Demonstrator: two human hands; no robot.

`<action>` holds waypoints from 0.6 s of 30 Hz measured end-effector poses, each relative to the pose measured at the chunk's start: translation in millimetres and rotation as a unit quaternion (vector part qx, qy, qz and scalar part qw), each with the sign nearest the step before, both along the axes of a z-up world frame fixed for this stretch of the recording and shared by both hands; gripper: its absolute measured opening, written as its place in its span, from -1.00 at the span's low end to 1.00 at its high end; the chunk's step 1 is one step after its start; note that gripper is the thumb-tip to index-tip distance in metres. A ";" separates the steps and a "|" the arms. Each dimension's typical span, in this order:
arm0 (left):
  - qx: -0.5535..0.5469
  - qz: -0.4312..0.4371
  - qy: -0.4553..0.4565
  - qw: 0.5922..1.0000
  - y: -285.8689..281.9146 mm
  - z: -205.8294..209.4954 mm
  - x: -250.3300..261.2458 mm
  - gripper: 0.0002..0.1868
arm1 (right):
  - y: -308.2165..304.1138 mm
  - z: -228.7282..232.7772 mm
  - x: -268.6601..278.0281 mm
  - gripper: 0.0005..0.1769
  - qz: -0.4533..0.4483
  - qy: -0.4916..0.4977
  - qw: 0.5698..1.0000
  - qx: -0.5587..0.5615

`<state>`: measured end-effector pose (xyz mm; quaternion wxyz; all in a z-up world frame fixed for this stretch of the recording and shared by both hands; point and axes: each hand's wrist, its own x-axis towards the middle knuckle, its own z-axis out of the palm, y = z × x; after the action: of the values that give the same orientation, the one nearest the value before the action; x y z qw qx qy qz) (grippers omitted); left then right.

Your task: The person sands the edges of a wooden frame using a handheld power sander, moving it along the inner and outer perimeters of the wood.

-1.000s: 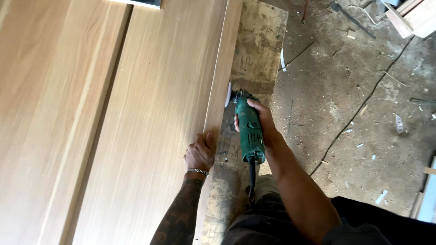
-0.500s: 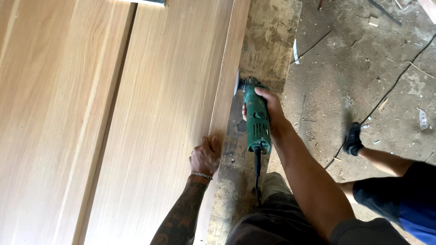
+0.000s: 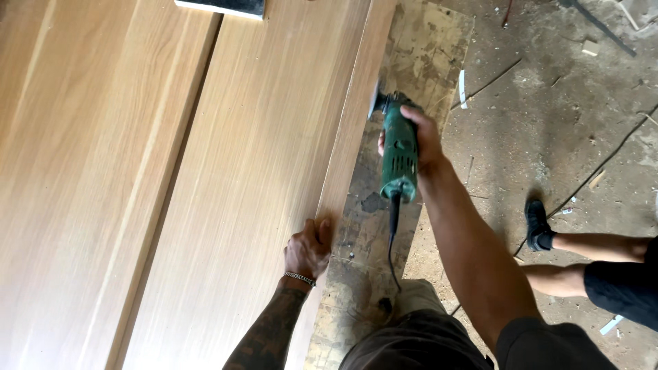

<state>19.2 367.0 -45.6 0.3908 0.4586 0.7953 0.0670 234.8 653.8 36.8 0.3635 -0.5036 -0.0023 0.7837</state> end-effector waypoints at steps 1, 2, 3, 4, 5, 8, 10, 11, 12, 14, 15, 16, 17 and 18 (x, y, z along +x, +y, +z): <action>-0.003 0.001 0.002 1.000 -3.2 -3.7 -0.6 -0.29 | 2.7 -2.1 0.3 -0.35 0.001 0.002 1.000 -0.003; -0.004 -0.001 0.003 1.000 -3.3 -7.3 -0.7 -0.29 | 7.7 -2.4 1.6 -0.36 0.005 0.006 1.000 0.006; -0.006 -0.003 0.005 1.000 -3.2 -10.5 -0.1 -0.29 | 12.9 -2.2 3.5 -0.37 0.009 0.010 1.000 0.015; -0.007 -0.004 0.008 1.000 -4.4 -12.9 0.0 -0.29 | 12.5 5.3 5.3 -0.37 0.007 0.014 1.000 0.015; 0.001 -0.007 0.024 1.000 -5.4 -15.5 0.6 -0.30 | 12.4 12.6 7.8 -0.32 -0.016 0.022 1.000 0.010; 0.048 -0.021 0.031 0.998 5.5 3.2 -5.6 -0.32 | -2.7 30.6 22.3 -0.28 -0.053 0.026 0.998 0.001; 0.087 -0.029 0.018 0.996 36.6 41.9 -4.2 -0.31 | -18.3 30.2 38.8 -0.30 -0.064 0.020 0.998 -0.001; 0.163 -0.029 0.011 0.986 59.0 70.6 -0.7 -0.12 | -29.2 23.7 48.4 -0.27 -0.071 0.016 0.997 -0.010; 0.239 -0.028 0.005 0.970 83.2 99.2 3.0 0.19 | -38.3 18.2 57.5 -0.23 -0.078 0.013 0.997 -0.016; 0.182 -0.035 -0.002 0.983 110.8 23.5 3.6 -0.02 | -57.8 17.2 71.8 -0.23 -0.069 0.012 0.997 -0.013; 0.125 -0.037 -0.009 0.991 126.8 -13.7 3.5 -0.20 | -65.7 17.2 78.4 -0.22 -0.057 0.011 0.998 -0.010; 0.129 -0.043 -0.007 0.991 124.5 -2.0 4.3 -0.20 | -76.7 21.4 79.6 -0.22 -0.062 0.013 0.998 -0.005; 0.130 -0.036 -0.020 0.991 123.0 9.3 5.4 -0.25 | -86.8 25.0 80.9 -0.23 -0.074 0.008 0.997 -0.019; 0.127 -0.032 -0.038 0.991 119.3 18.6 10.1 -0.30 | -100.0 28.2 85.2 -0.24 -0.089 -0.001 0.995 -0.036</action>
<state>29.3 486.3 -27.0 0.3607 0.5267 0.7501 0.1726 320.0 553.7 65.0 0.4137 -0.5154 0.0701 0.7472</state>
